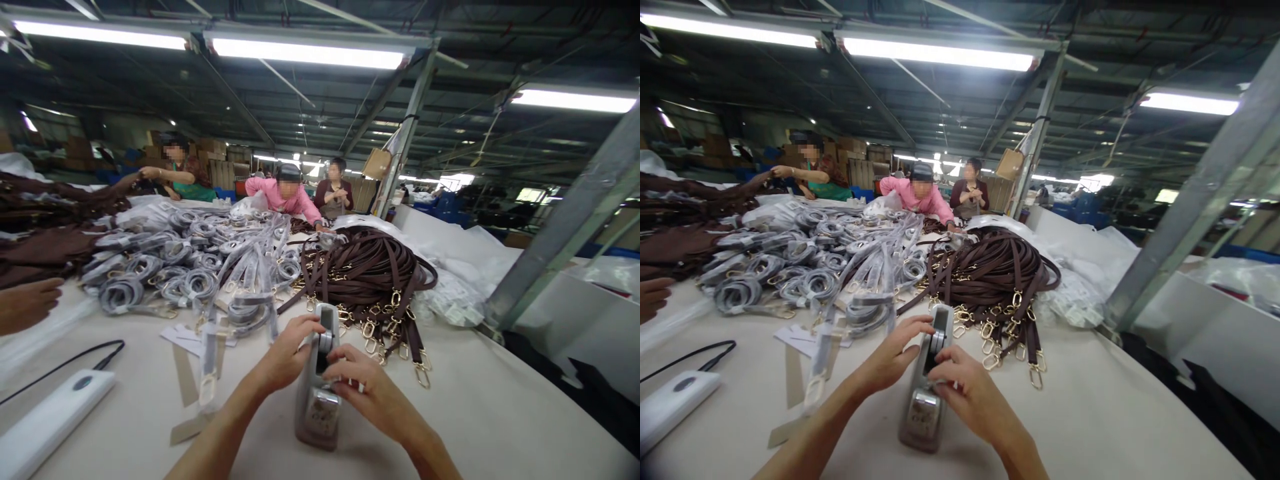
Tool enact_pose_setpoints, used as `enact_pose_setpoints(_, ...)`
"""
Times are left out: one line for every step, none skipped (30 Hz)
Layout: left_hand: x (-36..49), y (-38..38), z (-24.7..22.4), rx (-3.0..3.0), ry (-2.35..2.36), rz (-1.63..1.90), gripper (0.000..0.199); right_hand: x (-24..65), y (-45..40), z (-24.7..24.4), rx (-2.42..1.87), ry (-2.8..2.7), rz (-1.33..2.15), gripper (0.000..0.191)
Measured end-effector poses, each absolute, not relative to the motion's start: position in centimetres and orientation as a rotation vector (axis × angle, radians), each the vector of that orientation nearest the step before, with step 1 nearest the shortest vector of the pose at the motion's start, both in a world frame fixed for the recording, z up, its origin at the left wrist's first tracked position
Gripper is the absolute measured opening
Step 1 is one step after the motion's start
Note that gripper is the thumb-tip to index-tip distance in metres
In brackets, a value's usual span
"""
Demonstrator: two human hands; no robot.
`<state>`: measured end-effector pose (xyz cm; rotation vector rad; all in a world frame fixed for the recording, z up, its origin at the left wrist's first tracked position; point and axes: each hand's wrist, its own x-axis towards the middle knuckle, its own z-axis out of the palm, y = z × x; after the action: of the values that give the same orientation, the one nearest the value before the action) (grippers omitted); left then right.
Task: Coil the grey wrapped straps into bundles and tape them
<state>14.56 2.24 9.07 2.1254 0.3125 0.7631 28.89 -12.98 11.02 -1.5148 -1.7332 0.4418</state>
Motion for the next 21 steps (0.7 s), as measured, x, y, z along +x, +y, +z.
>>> enact_pose_setpoints(14.6, 2.2, 8.8, 2.125, 0.31, 0.76, 0.044, 28.8, -12.9, 10.9, -1.5, -1.741, 0.413, 0.02)
enact_pose_setpoints(14.7, 2.3, 8.6, 2.123, 0.306, 0.763, 0.044, 28.8, -12.9, 10.8, -1.478, -1.743, 0.387, 0.019)
enact_pose_setpoints(14.7, 2.3, 8.3, 2.122, 0.3, 0.769, 0.045, 28.8, -12.9, 10.7, -1.449, -1.743, 0.367, 0.019)
enact_pose_setpoints(14.8, 2.4, 8.1, 2.126, 0.291, 0.773, 0.045, 28.8, -12.9, 10.7, -1.417, -1.747, 0.348, 0.018)
enact_pose_setpoints(14.8, 2.4, 7.9, 2.132, 0.284, 0.776, 0.045, 28.8, -13.0, 10.6, -1.387, -1.755, 0.329, 0.018)
enact_pose_setpoints(14.9, 2.5, 7.7, 2.139, 0.277, 0.777, 0.045, 28.7, -13.2, 10.6, -1.362, -1.765, 0.306, 0.018)
enact_pose_setpoints(14.9, 2.5, 7.6, 2.146, 0.271, 0.779, 0.046, 28.5, -13.3, 10.6, -1.344, -1.777, 0.281, 0.018)
enact_pose_setpoints(14.9, 2.6, 7.5, 2.149, 0.269, 0.782, 0.047, 28.4, -13.5, 10.5, -1.333, -1.789, 0.253, 0.019)
enact_pose_setpoints(14.9, 2.6, 7.5, 2.148, 0.266, 0.785, 0.047, 28.2, -13.6, 10.5, -1.326, -1.8, 0.228, 0.02)
enact_pose_setpoints(14.9, 2.6, 7.5, 2.143, 0.264, 0.789, 0.048, 28.1, -13.7, 10.5, -1.318, -1.808, 0.205, 0.021)
enact_pose_setpoints(14.9, 2.6, 7.5, 2.139, 0.261, 0.792, 0.049, 28.0, -13.7, 10.4, -1.31, -1.814, 0.188, 0.021)
enact_pose_setpoints(14.9, 2.5, 7.5, 2.136, 0.26, 0.793, 0.049, 27.9, -13.7, 10.4, -1.303, -1.819, 0.178, 0.021)
enact_pose_setpoints(14.9, 2.5, 7.6, 2.135, 0.261, 0.791, 0.049, 27.9, -13.8, 10.4, -1.297, -1.822, 0.175, 0.021)
enact_pose_setpoints(14.9, 2.5, 7.7, 2.133, 0.265, 0.79, 0.048, 27.9, -13.8, 10.3, -1.293, -1.824, 0.177, 0.021)
enact_pose_setpoints(14.9, 2.4, 7.8, 2.13, 0.268, 0.791, 0.047, 28.0, -13.8, 10.3, -1.29, -1.824, 0.182, 0.021)
enact_pose_setpoints(14.9, 2.4, 7.9, 2.124, 0.27, 0.792, 0.046, 28.1, -13.8, 10.3, -1.287, -1.823, 0.187, 0.021)
enact_pose_setpoints(15.0, 2.4, 7.9, 2.115, 0.27, 0.797, 0.045, 28.1, -13.8, 10.3, -1.285, -1.821, 0.191, 0.02)
enact_pose_setpoints(15.0, 2.5, 8.0, 2.104, 0.268, 0.801, 0.045, 28.2, -13.9, 10.3, -1.283, -1.817, 0.194, 0.02)
enact_pose_setpoints(15.0, 2.5, 8.1, 2.091, 0.269, 0.804, 0.044, 28.2, -13.9, 10.3, -1.279, -1.815, 0.198, 0.02)
enact_pose_setpoints(15.1, 2.6, 8.1, 2.079, 0.274, 0.804, 0.043, 28.3, -13.9, 10.4, -1.274, -1.816, 0.202, 0.02)
enact_pose_setpoints(15.1, 2.7, 8.2, 2.068, 0.286, 0.804, 0.041, 28.3, -14.0, 10.4, -1.267, -1.821, 0.207, 0.02)
